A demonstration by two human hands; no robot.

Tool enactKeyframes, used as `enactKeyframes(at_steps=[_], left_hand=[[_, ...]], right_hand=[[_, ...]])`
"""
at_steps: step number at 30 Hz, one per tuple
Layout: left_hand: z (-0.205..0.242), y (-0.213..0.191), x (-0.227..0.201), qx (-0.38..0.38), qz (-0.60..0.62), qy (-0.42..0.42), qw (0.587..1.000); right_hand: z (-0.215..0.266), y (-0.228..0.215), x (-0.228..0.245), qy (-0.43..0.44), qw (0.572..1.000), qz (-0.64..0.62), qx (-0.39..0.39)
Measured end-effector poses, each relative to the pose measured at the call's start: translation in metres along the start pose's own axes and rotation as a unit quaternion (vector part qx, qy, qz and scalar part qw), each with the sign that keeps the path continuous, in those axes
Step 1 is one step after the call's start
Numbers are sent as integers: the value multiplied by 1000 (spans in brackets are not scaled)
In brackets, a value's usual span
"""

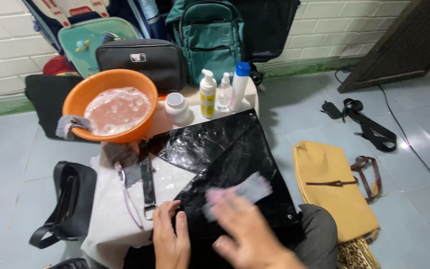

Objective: Cleaning a black leather bag using a cloth, toothbrush, and soapy water.

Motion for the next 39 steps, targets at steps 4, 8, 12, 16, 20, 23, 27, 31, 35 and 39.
enactKeyframes(at_steps=[4,8,12,16,20,23,27,31,35,39], left_hand=[[0,2,10,15,-14,16,1000],[-5,-7,10,20,0,1,1000],[-3,-7,-10,7,-2,-40,999],[4,-7,-33,5,10,-25,1000],[24,3,-74,28,57,101,993],[59,32,-23,189,248,-51,949],[72,-6,18,146,296,-144,933],[52,-83,39,12,284,-171,943],[11,-140,13,-72,178,-133,972],[-29,-148,-24,-92,196,-157,964]], right_hand=[[14,54,44,-71,997,34,-9],[10,33,45,-93,985,58,-133],[44,2,11,-105,988,40,-103],[112,-1,-59,99,988,-6,-116],[176,22,-123,455,818,-280,-214],[122,35,-72,434,753,-458,-184],[65,79,-16,362,804,-457,-118],[-5,72,30,319,808,-494,-26],[-36,54,23,301,821,-484,31],[-43,28,-23,349,826,-443,1]])
Point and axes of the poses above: each hand's wrist, its own z-axis away from the middle knuckle, its own y-axis out of the palm, x = y × z, the point moved 8 cm from there along -z, towards the middle knuckle, and after that the axes turned 15 degrees about z, right-handed, at the moved point
